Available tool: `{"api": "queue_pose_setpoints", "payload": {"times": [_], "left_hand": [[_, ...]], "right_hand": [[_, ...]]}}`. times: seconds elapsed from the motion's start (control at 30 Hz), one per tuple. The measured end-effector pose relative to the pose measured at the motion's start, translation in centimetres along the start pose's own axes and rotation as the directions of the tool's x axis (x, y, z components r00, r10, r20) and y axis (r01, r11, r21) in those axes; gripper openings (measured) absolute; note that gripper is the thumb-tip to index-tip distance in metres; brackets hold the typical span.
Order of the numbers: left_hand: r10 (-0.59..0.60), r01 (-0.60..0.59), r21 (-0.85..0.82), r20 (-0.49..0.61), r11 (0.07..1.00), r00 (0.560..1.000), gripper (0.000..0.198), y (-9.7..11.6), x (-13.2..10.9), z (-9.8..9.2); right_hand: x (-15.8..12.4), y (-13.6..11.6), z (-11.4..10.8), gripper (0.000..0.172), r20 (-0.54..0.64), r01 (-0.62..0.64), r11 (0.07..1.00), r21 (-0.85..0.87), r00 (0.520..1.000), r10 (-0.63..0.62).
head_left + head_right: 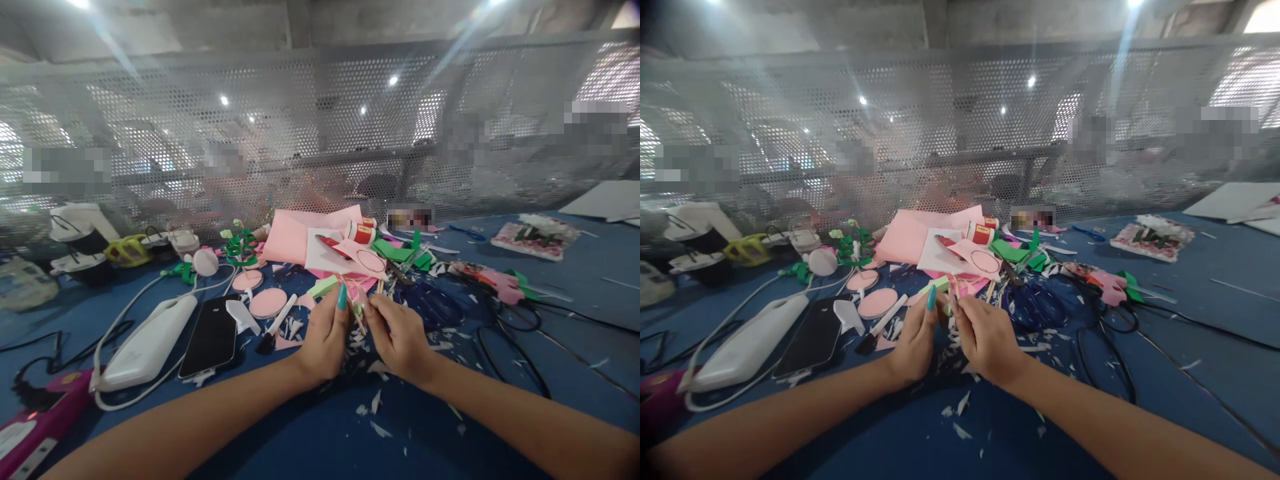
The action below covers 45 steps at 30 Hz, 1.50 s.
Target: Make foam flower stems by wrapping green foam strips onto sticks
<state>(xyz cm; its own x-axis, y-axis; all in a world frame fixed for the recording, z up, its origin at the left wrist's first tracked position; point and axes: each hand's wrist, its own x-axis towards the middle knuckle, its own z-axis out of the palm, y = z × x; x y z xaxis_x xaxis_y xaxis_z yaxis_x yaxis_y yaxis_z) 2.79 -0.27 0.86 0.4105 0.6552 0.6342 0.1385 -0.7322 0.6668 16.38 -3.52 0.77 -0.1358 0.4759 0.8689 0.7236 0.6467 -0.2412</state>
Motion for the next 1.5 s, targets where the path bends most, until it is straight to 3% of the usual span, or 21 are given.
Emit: {"api": "queue_pose_setpoints", "payload": {"times": [0.07, 0.17, 0.3, 0.43, 0.57, 0.83, 1.03, 1.23, 1.5], "left_hand": [[0.034, -0.035, 0.024, 0.038, 0.999, 0.999, 0.029, 0.2, -0.1, 0.0], [0.071, -0.072, 0.032, 0.011, 0.997, 0.997, 0.023, 0.3, -0.3, -0.1], [0.13, -0.13, 0.004, -0.016, 0.992, 0.991, 0.018, 0.2, -0.3, -0.2], [0.179, -0.173, 0.08, -0.068, 0.982, 0.982, 0.021, 0.2, -0.1, -0.3], [0.23, -0.224, 0.083, -0.084, 0.971, 0.969, 0.022, 0.3, 0.1, -0.4], [0.256, -0.257, 0.038, 0.034, 0.966, 0.966, 0.017, 0.1, -0.1, -0.4], [0.18, -0.181, 0.034, 0.016, 0.983, 0.983, 0.018, 0.1, -0.6, -0.1], [0.007, -0.007, -0.097, -0.002, 0.995, 1.0, 0.017, 0.1, -0.8, 0.2], [0.012, -0.011, -0.012, 0.022, 1.0, 1.0, 0.016, 0.3, -0.7, 0.2]], "right_hand": [[0.1, 0.3, -0.1, 0.02, -0.01, 0.093, 0.994, -0.062, 0.996, -0.094], [0.2, 0.4, -0.3, 0.02, 0.037, 0.202, 0.974, -0.099, 0.979, -0.199], [0.2, 0.2, -0.7, 0.016, 0.09, 0.247, 0.968, -0.045, 0.966, -0.242], [-0.1, 0.3, -1.0, 0.016, 0.097, 0.142, 0.974, 0.179, 0.982, -0.161], [-0.3, 0.3, -0.9, 0.018, 0.083, -0.024, 0.973, 0.228, 0.997, 0.005], [0.2, -0.2, -0.6, 0.019, 0.075, 0.033, 0.979, 0.203, 0.996, -0.049], [0.1, -0.9, -0.4, 0.021, 0.061, -0.037, 0.976, 0.216, 0.998, 0.024], [-0.1, -0.9, -0.2, 0.023, 0.057, -0.057, 0.975, 0.213, 0.997, 0.046], [-0.5, -0.8, 0.1, 0.025, 0.105, -0.188, 0.942, 0.279, 0.981, 0.165]]}}
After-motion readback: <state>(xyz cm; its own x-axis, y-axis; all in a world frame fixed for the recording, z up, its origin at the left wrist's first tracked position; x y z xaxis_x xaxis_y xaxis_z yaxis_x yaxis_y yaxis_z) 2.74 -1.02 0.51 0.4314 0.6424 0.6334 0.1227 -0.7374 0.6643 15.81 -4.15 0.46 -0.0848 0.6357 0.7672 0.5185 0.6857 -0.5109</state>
